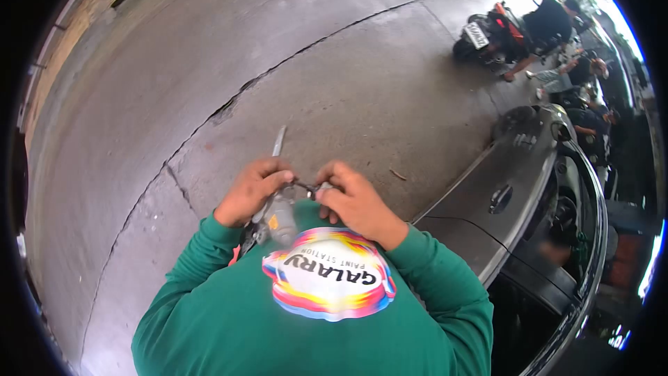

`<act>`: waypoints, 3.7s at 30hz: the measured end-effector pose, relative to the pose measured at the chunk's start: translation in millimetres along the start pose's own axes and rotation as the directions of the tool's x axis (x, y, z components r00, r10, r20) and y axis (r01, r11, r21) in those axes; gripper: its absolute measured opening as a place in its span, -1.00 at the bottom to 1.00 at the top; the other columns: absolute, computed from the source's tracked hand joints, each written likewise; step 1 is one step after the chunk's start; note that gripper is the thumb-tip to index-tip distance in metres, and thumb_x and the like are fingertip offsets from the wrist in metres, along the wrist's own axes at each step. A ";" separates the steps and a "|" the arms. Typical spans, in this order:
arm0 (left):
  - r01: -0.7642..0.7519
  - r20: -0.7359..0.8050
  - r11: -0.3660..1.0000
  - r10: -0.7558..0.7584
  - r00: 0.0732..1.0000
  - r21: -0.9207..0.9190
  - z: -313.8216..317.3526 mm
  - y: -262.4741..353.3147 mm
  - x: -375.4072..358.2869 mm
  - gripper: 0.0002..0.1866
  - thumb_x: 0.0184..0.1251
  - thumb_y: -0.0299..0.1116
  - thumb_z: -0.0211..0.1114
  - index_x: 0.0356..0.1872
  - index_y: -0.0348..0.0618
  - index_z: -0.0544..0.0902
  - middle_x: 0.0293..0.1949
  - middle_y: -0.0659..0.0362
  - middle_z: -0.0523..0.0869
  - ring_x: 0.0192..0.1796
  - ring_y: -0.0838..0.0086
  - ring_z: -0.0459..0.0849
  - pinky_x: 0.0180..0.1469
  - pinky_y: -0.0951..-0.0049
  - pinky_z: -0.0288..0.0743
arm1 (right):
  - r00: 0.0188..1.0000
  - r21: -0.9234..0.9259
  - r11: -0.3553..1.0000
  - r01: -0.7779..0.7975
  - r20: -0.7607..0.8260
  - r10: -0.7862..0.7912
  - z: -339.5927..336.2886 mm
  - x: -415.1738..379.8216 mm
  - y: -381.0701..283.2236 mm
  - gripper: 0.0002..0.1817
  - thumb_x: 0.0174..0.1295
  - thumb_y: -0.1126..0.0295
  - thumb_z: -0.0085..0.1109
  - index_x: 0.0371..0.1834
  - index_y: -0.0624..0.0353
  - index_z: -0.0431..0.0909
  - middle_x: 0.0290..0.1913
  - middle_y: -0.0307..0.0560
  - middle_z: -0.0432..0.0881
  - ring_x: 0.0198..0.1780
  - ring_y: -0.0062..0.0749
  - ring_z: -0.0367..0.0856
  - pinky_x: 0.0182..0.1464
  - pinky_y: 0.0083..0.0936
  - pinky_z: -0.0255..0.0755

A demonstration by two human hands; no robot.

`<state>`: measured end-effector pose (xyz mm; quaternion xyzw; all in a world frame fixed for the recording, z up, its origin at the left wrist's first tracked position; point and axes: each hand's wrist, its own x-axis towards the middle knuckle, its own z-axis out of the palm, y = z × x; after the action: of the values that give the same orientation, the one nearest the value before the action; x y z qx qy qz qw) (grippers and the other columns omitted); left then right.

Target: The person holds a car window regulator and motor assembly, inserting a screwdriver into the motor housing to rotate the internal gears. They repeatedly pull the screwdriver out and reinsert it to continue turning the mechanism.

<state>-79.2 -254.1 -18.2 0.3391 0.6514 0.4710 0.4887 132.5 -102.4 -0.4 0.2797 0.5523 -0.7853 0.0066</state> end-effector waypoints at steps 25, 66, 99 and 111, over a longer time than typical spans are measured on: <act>0.057 0.037 0.987 -0.052 0.998 -0.150 21.3 8.4 -6.1 -0.76 0.52 -0.30 0.37 -0.38 -0.18 0.69 -0.49 0.29 0.69 -0.44 0.64 0.57 -0.33 0.50 0.43 | 0.933 -0.444 0.871 0.211 -0.174 -0.314 2.2 1.1 2.4 -0.73 0.25 0.30 0.40 -0.14 0.30 0.79 -0.23 0.13 0.83 -0.21 -0.28 0.77 -0.06 -0.31 0.60; 0.112 -0.232 0.974 -0.157 0.960 -0.196 -30.8 -17.7 -18.1 -0.55 0.67 0.00 0.38 -0.33 -0.20 0.72 -0.41 0.37 0.63 -0.34 0.68 0.50 -0.28 0.50 0.39 | 0.765 -0.707 0.527 0.471 0.030 -0.644 33.4 -55.0 -63.3 -0.42 0.18 0.65 0.37 0.35 0.33 0.60 0.19 0.25 0.76 0.12 -0.02 0.85 0.13 -0.29 0.74; -0.011 -0.376 0.996 -0.022 0.926 -0.085 -30.6 6.0 -9.4 -0.52 0.67 -0.05 0.40 -0.35 -0.31 0.75 -0.48 0.34 0.65 -0.39 0.69 0.49 -0.35 0.46 0.38 | 0.756 -0.740 0.463 0.488 0.093 -0.648 44.2 -33.6 -55.3 -0.41 0.17 0.58 0.51 0.32 0.30 0.60 0.21 0.22 0.80 0.14 0.04 0.87 0.14 -0.29 0.75; -0.087 -0.457 0.990 0.129 0.880 0.112 -29.9 19.0 -3.6 -0.46 0.69 -0.02 0.38 -0.44 -0.29 0.63 -0.56 0.34 0.43 -0.41 0.65 0.32 -0.40 0.37 0.26 | 0.890 -0.754 0.598 0.270 -0.041 -0.453 42.3 -30.3 -69.5 -0.55 0.36 0.47 0.50 0.27 0.33 0.61 -0.02 0.14 0.77 -0.26 -0.29 0.82 -0.33 -0.37 0.66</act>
<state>-107.1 -259.6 3.3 0.2740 0.7492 0.5355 0.2771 117.6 -121.1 83.0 0.2231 0.8608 -0.4450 -0.1063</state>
